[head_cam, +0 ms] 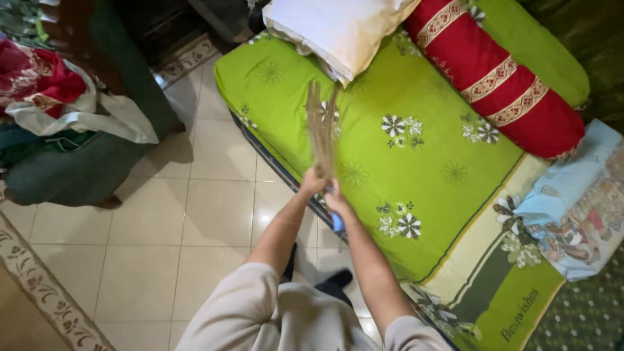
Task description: The person smooths a green floral bedsheet with both hands, then uses a small broom to sweep the bed surface repeatedly. The person continues smoothing the sheet with hands after sweeping.
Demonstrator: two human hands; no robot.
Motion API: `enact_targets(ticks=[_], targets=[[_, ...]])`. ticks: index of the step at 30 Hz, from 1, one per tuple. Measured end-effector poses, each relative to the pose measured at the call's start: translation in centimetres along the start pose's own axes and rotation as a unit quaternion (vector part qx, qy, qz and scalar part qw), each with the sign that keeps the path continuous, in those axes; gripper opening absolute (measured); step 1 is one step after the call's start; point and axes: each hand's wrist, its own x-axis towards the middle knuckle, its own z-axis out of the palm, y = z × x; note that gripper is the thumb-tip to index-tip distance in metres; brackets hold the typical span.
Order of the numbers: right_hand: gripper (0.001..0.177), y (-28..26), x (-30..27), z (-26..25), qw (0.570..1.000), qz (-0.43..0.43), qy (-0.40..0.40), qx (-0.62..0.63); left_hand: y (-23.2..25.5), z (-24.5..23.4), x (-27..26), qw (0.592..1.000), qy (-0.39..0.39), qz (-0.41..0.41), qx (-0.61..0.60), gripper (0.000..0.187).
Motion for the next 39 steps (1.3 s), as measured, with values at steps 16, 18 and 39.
enact_targets(ticks=[16, 18, 39], targets=[[0.069, 12.5, 6.7, -2.0, 0.972, 0.067, 0.177, 0.137, 2.2, 11.4, 3.2, 0.966, -0.121, 0.03, 0.225, 0.039], [0.073, 9.1, 5.8, -2.0, 0.981, 0.062, 0.139, 0.124, 2.1, 8.4, 3.3, 0.965, -0.102, 0.011, 0.243, 0.032], [0.077, -7.1, 5.5, -5.7, 0.99, -0.139, 0.027, -0.022, 3.8, -4.5, 5.7, 0.979, 0.186, 0.049, -0.073, 0.078]])
